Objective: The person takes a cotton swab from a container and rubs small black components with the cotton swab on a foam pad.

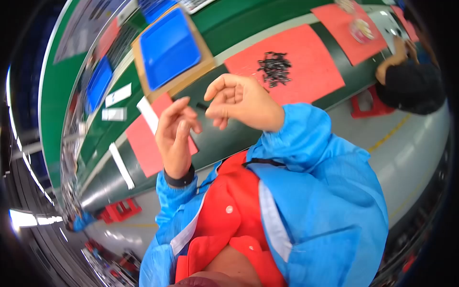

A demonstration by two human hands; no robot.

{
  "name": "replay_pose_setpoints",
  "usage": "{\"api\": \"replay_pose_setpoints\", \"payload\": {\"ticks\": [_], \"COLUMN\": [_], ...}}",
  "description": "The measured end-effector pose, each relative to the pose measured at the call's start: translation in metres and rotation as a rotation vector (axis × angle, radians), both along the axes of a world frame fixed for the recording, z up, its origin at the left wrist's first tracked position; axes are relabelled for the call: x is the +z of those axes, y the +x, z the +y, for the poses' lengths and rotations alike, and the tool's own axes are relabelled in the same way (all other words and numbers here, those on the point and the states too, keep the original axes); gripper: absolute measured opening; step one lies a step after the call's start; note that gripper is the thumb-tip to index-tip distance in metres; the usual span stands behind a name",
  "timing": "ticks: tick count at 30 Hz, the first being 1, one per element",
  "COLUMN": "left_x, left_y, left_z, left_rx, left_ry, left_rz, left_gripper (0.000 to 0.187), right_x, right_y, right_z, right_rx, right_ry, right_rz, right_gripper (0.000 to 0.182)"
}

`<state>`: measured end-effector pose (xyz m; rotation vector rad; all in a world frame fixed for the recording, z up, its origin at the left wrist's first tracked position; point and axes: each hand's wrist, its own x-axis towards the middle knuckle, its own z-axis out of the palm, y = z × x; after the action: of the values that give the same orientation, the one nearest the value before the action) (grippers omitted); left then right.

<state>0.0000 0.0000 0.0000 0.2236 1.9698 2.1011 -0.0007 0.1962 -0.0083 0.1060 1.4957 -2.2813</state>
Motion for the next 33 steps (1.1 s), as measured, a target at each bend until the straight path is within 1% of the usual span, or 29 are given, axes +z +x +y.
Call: {"api": "replay_pose_setpoints", "payload": {"ticks": [2, 3, 4, 5, 7, 8, 11, 12, 14, 15, 18, 24, 28, 30, 33], "left_x": [0.006, 0.014, 0.013, 0.010, 0.004, 0.001, -0.010, -0.013, -0.018, -0.020, -0.018, -0.031, -0.040, -0.038, -0.040], "left_y": [-0.002, -0.014, -0.018, -0.023, -0.020, -0.019, -0.012, -0.011, -0.010, -0.010, -0.012, -0.014, -0.013, -0.011, -0.010], "left_z": [0.016, -0.026, -0.030, -0.035, -0.044, -0.047, -0.050, -0.049, -0.047, -0.046, -0.045, -0.048, -0.048, -0.047, -0.047], "left_rx": [-0.056, -0.106, -0.082, -0.115, -0.176, -0.152, -0.226, -0.209, -0.276, -0.315, -0.301, -0.337, -0.361, -0.320, -0.300], "left_ry": [0.263, 0.367, 0.369, 0.427, 0.545, 0.554, 0.765, 0.781, 0.873, 0.914, 0.894, 0.878, 0.952, 0.927, 0.923], "left_rz": [-0.062, -0.025, 0.012, 0.033, 0.009, 0.016, -0.229, -0.229, -0.309, -0.347, -0.334, -0.333, -0.329, -0.331, -0.336], "left_gripper": [0.030, 0.029, 0.029, 0.028, 0.026, 0.026, 0.027, 0.027, 0.028, 0.029, 0.030, 0.030, 0.030, 0.030, 0.031], "right_x": [0.028, 0.036, 0.042, 0.046, 0.052, 0.053, 0.054, 0.051, 0.047, 0.048, 0.054, 0.051, 0.049, 0.047, 0.046], "right_y": [0.004, -0.005, -0.009, -0.014, -0.012, -0.012, -0.011, -0.010, -0.008, -0.008, -0.009, -0.004, -0.002, -0.002, -0.002], "right_z": [0.002, -0.043, -0.049, -0.054, -0.064, -0.068, -0.075, -0.076, -0.075, -0.076, -0.077, -0.080, -0.082, -0.083, -0.085], "right_rx": [0.050, 0.085, 0.096, 0.104, 0.133, 0.139, 0.168, 0.177, 0.184, 0.193, 0.179, 0.129, 0.087, 0.061, 0.054], "right_ry": [-0.159, -0.189, -0.163, -0.135, -0.102, -0.081, -0.030, 0.012, 0.094, 0.101, 0.160, 0.261, 0.344, 0.422, 0.436], "right_rz": [0.041, 0.112, 0.118, 0.129, 0.105, 0.134, 0.180, 0.250, 0.395, 0.391, 0.390, 0.478, 0.557, 0.629, 0.616], "right_gripper": [0.033, 0.033, 0.035, 0.037, 0.040, 0.041, 0.044, 0.044, 0.046, 0.046, 0.041, 0.041, 0.041, 0.041, 0.041]}}
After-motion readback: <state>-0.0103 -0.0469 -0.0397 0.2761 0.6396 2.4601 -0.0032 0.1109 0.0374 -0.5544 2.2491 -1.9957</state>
